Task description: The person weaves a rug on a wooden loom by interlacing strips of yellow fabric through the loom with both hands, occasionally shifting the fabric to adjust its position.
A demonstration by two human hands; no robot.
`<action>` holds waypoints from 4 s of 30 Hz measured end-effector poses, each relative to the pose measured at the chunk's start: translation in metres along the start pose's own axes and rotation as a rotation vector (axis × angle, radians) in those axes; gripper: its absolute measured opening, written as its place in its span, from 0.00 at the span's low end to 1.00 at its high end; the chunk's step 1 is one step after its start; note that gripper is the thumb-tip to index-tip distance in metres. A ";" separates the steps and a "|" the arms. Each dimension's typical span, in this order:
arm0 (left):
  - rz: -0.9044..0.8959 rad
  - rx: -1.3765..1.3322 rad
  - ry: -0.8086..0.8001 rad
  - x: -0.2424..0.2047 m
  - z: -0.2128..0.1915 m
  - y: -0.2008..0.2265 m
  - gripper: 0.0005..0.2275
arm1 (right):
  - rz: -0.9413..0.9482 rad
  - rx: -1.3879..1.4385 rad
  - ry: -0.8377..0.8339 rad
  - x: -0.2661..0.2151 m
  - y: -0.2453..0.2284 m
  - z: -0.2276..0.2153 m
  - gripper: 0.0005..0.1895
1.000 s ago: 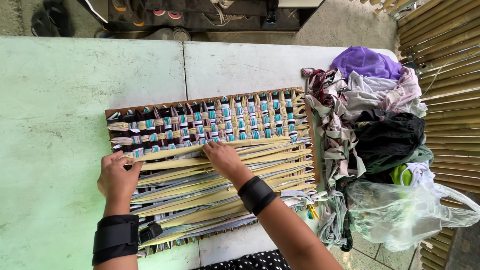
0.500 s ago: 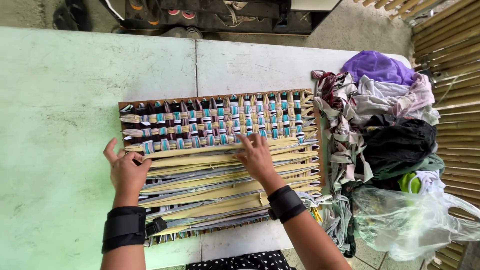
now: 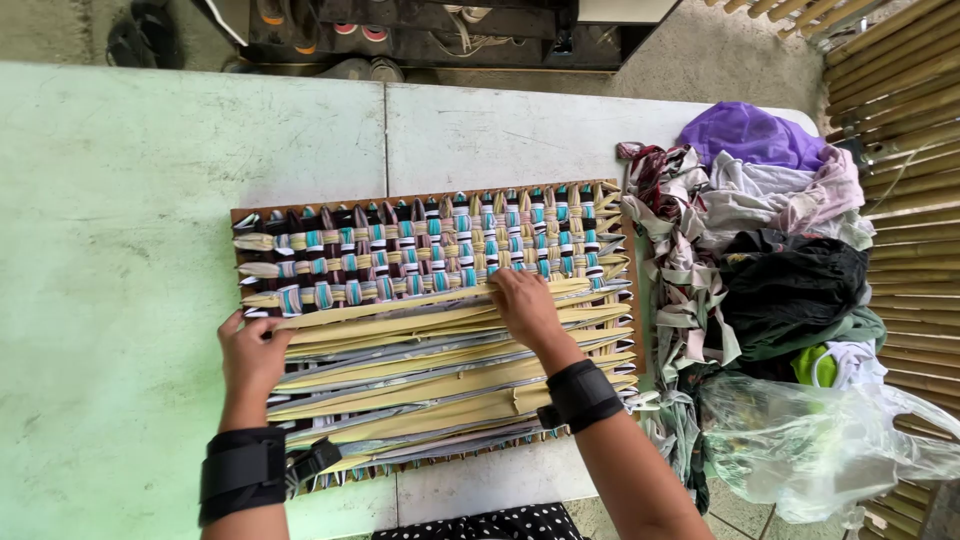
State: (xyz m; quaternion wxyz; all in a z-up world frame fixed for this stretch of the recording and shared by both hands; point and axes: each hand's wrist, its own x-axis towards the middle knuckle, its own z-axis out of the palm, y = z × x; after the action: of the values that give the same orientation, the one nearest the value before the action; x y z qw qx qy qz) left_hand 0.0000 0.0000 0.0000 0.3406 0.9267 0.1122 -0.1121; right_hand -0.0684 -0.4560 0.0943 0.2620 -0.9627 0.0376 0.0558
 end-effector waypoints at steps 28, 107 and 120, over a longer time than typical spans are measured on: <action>-0.156 0.262 -0.167 0.046 -0.020 0.010 0.23 | -0.265 -0.099 0.081 -0.022 -0.056 0.003 0.14; -0.173 0.428 -0.184 0.045 -0.017 0.003 0.24 | 0.697 0.074 0.482 -0.066 0.197 -0.074 0.12; -0.176 0.406 -0.176 0.047 -0.016 -0.003 0.24 | 0.786 0.345 0.338 -0.041 0.218 -0.071 0.07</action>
State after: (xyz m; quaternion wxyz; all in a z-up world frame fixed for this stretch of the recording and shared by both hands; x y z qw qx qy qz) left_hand 0.0464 0.0184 -0.0036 0.1444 0.9495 0.1377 -0.2423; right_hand -0.1254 -0.6783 0.0514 0.3676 -0.8133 0.4507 -0.0140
